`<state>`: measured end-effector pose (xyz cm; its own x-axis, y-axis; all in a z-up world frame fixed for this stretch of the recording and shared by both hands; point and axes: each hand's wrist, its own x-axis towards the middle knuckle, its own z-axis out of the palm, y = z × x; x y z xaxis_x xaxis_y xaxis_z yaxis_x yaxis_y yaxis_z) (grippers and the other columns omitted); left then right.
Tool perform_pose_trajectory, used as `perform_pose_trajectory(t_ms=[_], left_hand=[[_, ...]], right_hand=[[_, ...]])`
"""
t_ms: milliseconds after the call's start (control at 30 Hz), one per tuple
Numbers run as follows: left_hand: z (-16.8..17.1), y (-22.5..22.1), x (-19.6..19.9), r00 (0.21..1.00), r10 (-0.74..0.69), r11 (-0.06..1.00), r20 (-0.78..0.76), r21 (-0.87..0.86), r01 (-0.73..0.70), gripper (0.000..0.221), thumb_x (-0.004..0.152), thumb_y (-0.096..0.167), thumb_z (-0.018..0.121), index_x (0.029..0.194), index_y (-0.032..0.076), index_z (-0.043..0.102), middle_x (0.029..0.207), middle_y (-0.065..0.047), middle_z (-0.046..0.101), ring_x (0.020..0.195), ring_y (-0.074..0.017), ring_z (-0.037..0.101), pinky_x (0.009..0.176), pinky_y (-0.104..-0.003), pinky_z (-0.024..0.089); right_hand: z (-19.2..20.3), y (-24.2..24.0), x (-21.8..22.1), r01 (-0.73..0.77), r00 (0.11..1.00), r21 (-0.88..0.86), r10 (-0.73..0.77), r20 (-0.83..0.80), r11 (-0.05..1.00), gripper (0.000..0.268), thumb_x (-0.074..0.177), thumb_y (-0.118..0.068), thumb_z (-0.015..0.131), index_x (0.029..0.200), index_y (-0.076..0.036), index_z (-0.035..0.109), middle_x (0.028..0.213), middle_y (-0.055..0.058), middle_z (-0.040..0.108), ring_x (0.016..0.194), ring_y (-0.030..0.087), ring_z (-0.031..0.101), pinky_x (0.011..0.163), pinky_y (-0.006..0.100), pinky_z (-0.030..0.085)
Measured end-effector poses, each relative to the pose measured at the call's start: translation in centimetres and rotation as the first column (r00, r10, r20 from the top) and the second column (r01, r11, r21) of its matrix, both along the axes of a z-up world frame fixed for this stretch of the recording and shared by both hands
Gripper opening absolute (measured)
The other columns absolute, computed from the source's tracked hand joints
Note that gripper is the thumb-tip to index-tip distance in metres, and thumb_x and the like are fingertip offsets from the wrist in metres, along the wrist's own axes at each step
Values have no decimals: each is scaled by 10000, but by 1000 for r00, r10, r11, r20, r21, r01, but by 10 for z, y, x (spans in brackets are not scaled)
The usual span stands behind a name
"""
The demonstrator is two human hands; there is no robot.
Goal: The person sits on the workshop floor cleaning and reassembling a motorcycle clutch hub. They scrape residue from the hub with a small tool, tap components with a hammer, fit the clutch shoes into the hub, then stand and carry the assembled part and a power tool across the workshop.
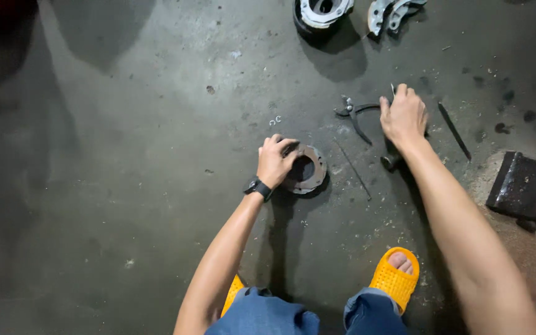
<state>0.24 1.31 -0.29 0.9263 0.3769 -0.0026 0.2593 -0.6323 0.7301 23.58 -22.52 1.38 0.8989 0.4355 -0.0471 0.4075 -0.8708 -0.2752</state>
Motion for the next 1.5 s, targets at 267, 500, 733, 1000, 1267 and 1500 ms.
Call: perform_pose_trajectory(t_ms=[267,500,733,1000,1267,1500], left_hand=[[-11,18,11,971,238,931,30,-293,-219,177,781,177,807,899,48,777,848,-137,703,787,-287,687,743,-374,541],[-24,71,43,992,112,994,51,10,-112,175,839,106,754,1000,48,792,910,-218,688,858,-402,679,790,-456,539],[26,9,-46,951,269,963,150,-73,-261,175,887,79,680,1011,-39,716,970,-230,722,902,-379,698,830,-438,543],[7,-26,-69,867,461,808,-187,-316,-498,264,803,153,812,956,-42,722,858,-151,774,763,-170,733,723,-329,569],[16,-14,-55,910,408,854,-73,-322,-409,311,874,223,789,1063,-16,723,1038,-180,748,922,-235,724,837,-365,581],[67,-29,-7,954,-156,928,-257,292,230,1335,482,507,983,1506,-22,310,1576,-353,252,1474,-500,265,1091,-675,218]], right_hand=[[-14,-2,-63,-124,972,301,55,227,946,326,989,-184,716,1223,36,660,1216,262,634,1152,366,605,977,494,514],[19,20,-180,145,903,484,85,-421,863,258,886,-195,743,1027,21,723,872,143,757,733,204,740,653,354,595],[10,22,-194,360,737,325,-53,-674,874,278,931,-236,721,910,40,735,706,117,743,593,186,704,539,339,548],[6,28,-200,306,801,364,-31,-598,880,315,896,-266,752,864,48,737,667,114,731,551,145,691,519,320,534],[-3,32,-205,339,762,399,-1,-647,852,292,856,-228,804,875,54,731,641,130,692,560,145,640,551,348,507],[4,2,-192,360,803,530,33,-594,768,212,905,-166,741,980,32,727,772,75,742,664,76,627,596,285,529]])
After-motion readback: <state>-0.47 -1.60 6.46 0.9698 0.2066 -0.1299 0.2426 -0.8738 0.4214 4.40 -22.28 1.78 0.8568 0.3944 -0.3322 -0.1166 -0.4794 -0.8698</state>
